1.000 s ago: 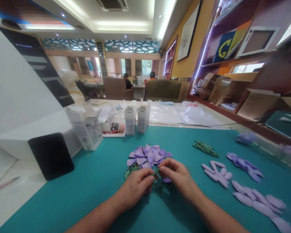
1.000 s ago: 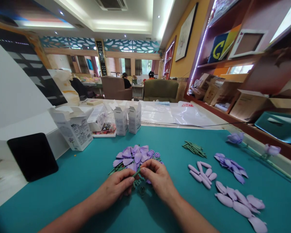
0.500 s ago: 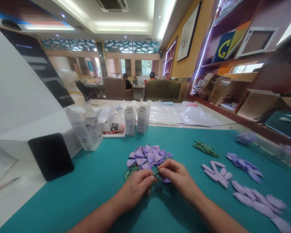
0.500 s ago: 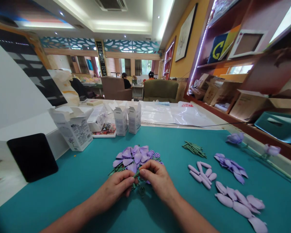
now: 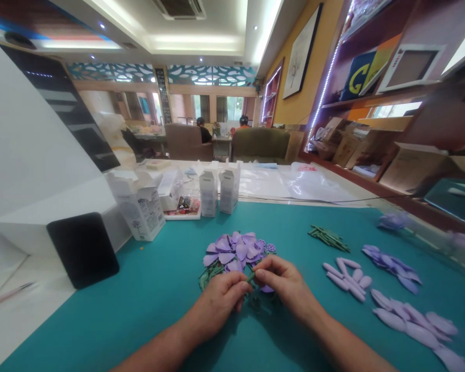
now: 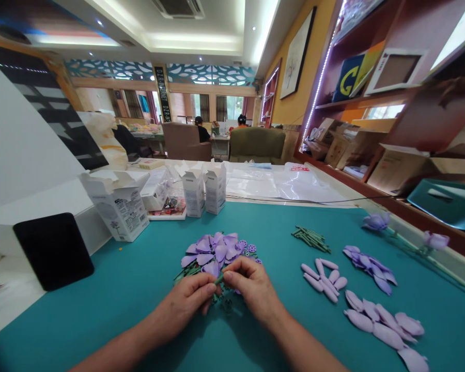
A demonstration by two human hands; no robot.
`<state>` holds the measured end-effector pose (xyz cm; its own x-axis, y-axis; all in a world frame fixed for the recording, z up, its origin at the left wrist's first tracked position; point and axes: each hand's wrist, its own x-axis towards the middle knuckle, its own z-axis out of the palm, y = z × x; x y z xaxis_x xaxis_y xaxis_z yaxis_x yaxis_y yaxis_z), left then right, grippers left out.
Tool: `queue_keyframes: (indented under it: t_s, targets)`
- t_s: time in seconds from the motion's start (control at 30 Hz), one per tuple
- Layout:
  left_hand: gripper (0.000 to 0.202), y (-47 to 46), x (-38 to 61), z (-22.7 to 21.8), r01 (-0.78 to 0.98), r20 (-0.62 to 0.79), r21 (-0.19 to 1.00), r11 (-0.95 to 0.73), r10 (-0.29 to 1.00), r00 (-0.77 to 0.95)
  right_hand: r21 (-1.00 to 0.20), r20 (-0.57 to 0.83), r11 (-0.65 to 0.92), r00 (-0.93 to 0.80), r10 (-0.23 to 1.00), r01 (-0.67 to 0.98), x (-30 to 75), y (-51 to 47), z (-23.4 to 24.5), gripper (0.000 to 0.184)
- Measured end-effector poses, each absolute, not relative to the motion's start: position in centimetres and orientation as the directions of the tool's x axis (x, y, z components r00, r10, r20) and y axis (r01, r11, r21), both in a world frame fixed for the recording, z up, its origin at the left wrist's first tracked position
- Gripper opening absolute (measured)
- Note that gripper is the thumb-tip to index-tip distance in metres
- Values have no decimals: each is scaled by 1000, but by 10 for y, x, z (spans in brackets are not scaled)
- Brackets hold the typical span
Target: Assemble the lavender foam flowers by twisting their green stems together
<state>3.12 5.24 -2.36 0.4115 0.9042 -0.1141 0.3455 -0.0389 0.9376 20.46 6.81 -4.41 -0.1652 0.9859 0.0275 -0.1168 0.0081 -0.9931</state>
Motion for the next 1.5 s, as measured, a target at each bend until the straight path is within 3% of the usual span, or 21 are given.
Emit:
queue_keyframes:
  t_s: [0.5, 0.97, 1.5]
  targets:
    - [23, 54, 32, -25, 370, -117, 928, -47, 905, 409, -997, 50, 40, -146, 988, -71, 203, 68, -49, 37]
    - [27, 57, 25, -31, 510, 3, 824, -246, 902, 432, -981, 93, 122, -187, 978, 148, 206, 66, -47, 26]
    - [22, 56, 25, -36, 578, 53, 748, -326, 898, 437, -974, 81, 129, -246, 966, 185, 202, 63, -51, 28]
